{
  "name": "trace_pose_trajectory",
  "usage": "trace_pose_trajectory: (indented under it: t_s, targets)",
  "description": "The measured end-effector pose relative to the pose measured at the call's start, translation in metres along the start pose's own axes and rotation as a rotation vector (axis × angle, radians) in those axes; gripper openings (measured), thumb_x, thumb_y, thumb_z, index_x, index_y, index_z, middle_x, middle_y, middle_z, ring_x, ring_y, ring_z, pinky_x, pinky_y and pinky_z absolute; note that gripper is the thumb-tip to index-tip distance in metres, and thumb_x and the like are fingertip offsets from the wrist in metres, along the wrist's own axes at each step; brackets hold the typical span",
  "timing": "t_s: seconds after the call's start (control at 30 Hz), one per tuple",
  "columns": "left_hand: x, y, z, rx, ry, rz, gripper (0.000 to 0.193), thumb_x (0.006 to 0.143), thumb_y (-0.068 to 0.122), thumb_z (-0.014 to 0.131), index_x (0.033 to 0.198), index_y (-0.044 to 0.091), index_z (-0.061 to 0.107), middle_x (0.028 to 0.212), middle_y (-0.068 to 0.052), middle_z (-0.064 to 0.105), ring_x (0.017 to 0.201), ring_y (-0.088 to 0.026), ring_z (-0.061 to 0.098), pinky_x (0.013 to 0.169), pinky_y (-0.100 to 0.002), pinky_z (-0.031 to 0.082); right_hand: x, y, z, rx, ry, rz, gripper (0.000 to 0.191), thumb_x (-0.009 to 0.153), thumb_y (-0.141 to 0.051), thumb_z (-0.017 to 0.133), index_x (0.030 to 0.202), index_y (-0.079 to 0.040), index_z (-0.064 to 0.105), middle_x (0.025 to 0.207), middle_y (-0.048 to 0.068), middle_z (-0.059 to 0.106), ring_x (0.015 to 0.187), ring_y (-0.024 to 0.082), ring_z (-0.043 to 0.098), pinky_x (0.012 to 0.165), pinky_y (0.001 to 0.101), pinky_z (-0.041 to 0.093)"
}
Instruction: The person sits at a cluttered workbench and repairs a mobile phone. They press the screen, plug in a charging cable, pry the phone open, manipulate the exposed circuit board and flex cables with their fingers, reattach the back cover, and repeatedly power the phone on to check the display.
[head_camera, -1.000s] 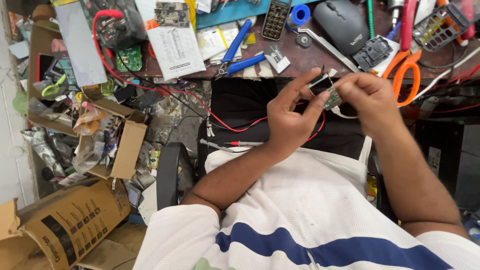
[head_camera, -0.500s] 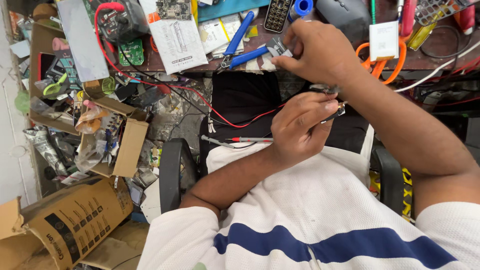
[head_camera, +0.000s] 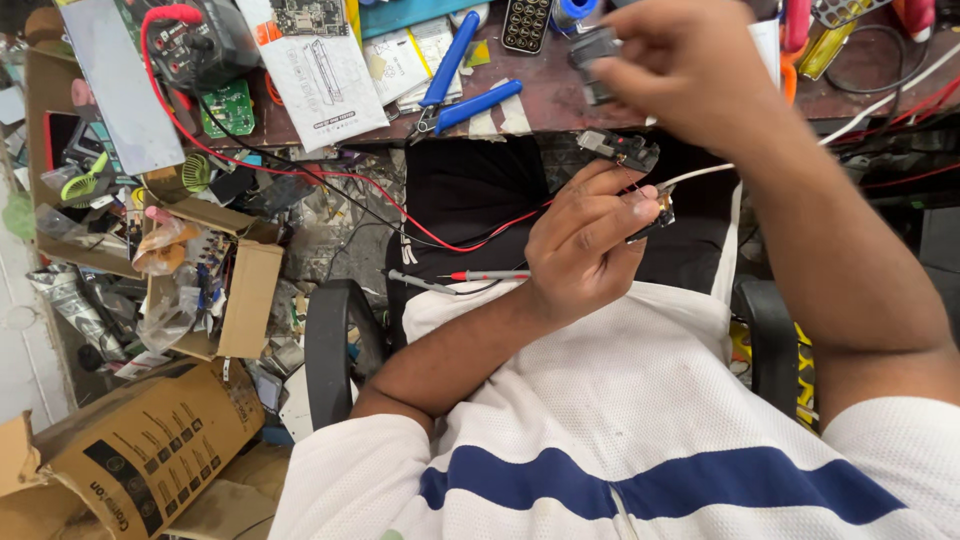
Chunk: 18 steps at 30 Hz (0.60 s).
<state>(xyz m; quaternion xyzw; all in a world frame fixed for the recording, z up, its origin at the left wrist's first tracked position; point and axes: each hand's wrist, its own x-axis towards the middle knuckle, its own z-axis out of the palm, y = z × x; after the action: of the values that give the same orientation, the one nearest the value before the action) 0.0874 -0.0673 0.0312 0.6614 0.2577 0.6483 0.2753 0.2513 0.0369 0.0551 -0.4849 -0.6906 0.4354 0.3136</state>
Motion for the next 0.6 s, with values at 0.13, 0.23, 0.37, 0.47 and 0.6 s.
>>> trace_pose_trajectory:
  t_s: [0.13,0.23,0.37,0.47,0.6]
  targets:
    - [0.002,-0.002,-0.004,0.000,-0.002,0.014,0.039,0.088,-0.014,0.071,0.122,0.004,0.061,0.108,-0.012,0.070,0.113,-0.035,0.071,0.103,-0.051,0.059,-0.043,-0.011,-0.025,0.500,0.131,0.227,0.032,0.105,0.005,0.070,0.137,0.003,0.064,0.096,0.009,0.071,0.081,0.015,0.073,0.072,0.0245,0.062]
    - [0.003,-0.002,-0.004,0.004,0.006,0.002,0.040,0.089,-0.013,0.074,0.122,0.005,0.060,0.110,-0.011,0.071,0.112,-0.034,0.072,0.101,-0.050,0.059,-0.066,-0.012,-0.027,0.734,0.220,0.259,0.033,0.105,0.008,0.068,0.137,0.007,0.060,0.099,0.012,0.073,0.083,0.019,0.075,0.070,0.0249,0.063]
    - [0.007,-0.001,-0.010,-0.001,-0.042,0.029,0.041,0.093,-0.012,0.075,0.124,0.009,0.058,0.112,-0.009,0.069,0.115,-0.034,0.073,0.102,-0.049,0.059,-0.092,-0.010,-0.024,0.860,0.297,0.251,0.039,0.104,0.010,0.069,0.140,0.005,0.057,0.100,0.014,0.073,0.084,0.019,0.075,0.073,0.0291,0.066]
    - [0.012,0.004,-0.021,0.030,-0.179,0.189,0.034,0.094,-0.004,0.075,0.121,0.009,0.058,0.109,-0.014,0.068,0.108,-0.036,0.070,0.099,-0.052,0.058,-0.109,-0.014,-0.017,0.791,0.385,0.120,0.048,0.096,0.009,0.073,0.140,0.001,0.055,0.105,0.011,0.072,0.093,0.015,0.074,0.084,0.0301,0.067]
    - [0.014,0.011,-0.025,-0.030,-0.272,0.401,0.030,0.097,0.004,0.074,0.125,0.010,0.064,0.103,-0.012,0.070,0.104,-0.034,0.074,0.098,-0.046,0.057,-0.127,-0.027,-0.012,0.507,0.481,0.040,0.038,0.099,0.012,0.074,0.134,0.004,0.059,0.108,0.018,0.071,0.093,0.019,0.073,0.080,0.0280,0.064]
